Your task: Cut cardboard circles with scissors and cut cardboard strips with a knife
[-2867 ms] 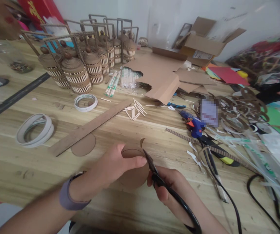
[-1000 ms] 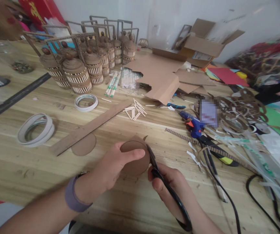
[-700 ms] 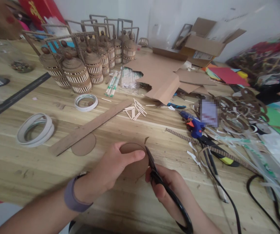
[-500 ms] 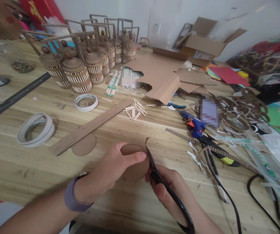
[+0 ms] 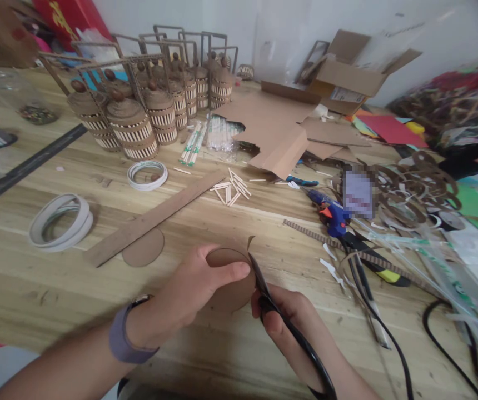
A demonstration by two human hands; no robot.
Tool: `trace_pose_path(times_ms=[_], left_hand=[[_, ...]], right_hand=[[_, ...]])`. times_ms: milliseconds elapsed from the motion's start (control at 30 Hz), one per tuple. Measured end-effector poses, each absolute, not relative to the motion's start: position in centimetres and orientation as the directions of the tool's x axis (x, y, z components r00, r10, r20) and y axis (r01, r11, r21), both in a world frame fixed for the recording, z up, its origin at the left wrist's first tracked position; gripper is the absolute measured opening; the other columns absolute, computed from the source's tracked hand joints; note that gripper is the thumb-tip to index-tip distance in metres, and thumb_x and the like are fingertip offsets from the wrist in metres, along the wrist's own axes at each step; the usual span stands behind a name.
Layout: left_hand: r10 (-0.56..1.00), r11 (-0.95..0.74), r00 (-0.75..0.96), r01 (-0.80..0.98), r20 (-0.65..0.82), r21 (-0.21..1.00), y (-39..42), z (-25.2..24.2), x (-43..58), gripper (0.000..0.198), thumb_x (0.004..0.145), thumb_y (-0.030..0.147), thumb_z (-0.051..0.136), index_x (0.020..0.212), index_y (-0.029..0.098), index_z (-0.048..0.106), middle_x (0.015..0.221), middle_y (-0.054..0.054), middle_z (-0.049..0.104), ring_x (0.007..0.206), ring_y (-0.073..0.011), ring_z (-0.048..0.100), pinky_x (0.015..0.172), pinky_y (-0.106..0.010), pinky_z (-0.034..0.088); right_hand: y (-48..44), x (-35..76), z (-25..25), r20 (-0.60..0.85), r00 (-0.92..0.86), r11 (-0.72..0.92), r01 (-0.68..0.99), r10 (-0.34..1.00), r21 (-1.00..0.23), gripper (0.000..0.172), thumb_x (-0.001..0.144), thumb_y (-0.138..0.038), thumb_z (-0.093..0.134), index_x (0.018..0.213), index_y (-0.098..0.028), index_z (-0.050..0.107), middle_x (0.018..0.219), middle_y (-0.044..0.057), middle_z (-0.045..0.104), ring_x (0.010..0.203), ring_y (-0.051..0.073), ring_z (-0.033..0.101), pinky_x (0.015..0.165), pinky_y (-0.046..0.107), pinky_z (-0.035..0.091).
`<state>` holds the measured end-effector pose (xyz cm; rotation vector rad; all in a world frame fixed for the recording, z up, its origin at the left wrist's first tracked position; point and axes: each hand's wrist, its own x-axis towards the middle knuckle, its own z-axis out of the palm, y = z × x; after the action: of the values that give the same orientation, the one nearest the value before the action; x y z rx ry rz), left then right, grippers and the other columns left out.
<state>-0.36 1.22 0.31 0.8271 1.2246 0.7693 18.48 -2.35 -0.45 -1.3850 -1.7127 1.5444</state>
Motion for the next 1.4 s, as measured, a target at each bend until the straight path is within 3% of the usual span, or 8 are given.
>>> trace_pose_path(times_ms=[733, 900, 1067, 1400], left_hand=[[0.855, 0.504, 0.18, -0.068, -0.487, 0.861, 1.41, 0.47, -0.41, 0.026, 0.069, 0.033, 0.083, 0.093, 0.022, 0.078, 0.097, 0.0, 0.081, 0.103, -0.0258, 0.071, 0.09, -0.033, 0.053], [0.852, 0.512, 0.159, -0.062, -0.498, 0.857, 1.53, 0.47, -0.49, 0.034, 0.065, 0.035, 0.085, 0.095, 0.022, 0.077, 0.1, -0.002, 0.081, 0.106, -0.0283, 0.071, 0.094, -0.036, 0.052], [0.865, 0.475, 0.235, -0.1, -0.443, 0.875, 1.72, 0.58, -0.62, 0.028, 0.07, 0.033, 0.082, 0.095, 0.022, 0.078, 0.104, -0.002, 0.08, 0.11, -0.0268, 0.07, 0.097, -0.034, 0.051], [0.872, 0.46, 0.23, -0.09, -0.431, 0.883, 1.6, 0.15, -0.7, 0.025, 0.073, 0.036, 0.083, 0.095, 0.024, 0.079, 0.104, 0.001, 0.08, 0.108, -0.025, 0.07, 0.095, -0.033, 0.052]], right_hand=[[-2.25, 18.46, -0.49, -0.276, -0.415, -0.099, 0.399, 0.867, -0.911, 0.075, 0.077, -0.094, 0.032, 0.068, -0.021, 0.045, 0.059, -0.005, 0.035, 0.054, 0.01, 0.03, 0.049, 0.025, 0.023], [-2.22, 18.51, -0.46, -0.285, -0.418, -0.102, 0.407, 0.863, -0.908, 0.075, 0.077, -0.094, 0.032, 0.068, -0.021, 0.045, 0.06, -0.005, 0.035, 0.055, 0.01, 0.03, 0.049, 0.025, 0.023], [-2.25, 18.45, -0.15, -0.311, -0.399, -0.138, 0.407, 0.862, -0.903, 0.076, 0.075, -0.095, 0.036, 0.066, -0.021, 0.045, 0.061, -0.004, 0.036, 0.057, 0.011, 0.03, 0.05, 0.026, 0.022], [-2.22, 18.58, -0.14, -0.329, -0.397, -0.145, 0.427, 0.857, -0.893, 0.075, 0.075, -0.095, 0.037, 0.066, -0.021, 0.043, 0.061, -0.004, 0.034, 0.057, 0.011, 0.03, 0.051, 0.026, 0.021]])
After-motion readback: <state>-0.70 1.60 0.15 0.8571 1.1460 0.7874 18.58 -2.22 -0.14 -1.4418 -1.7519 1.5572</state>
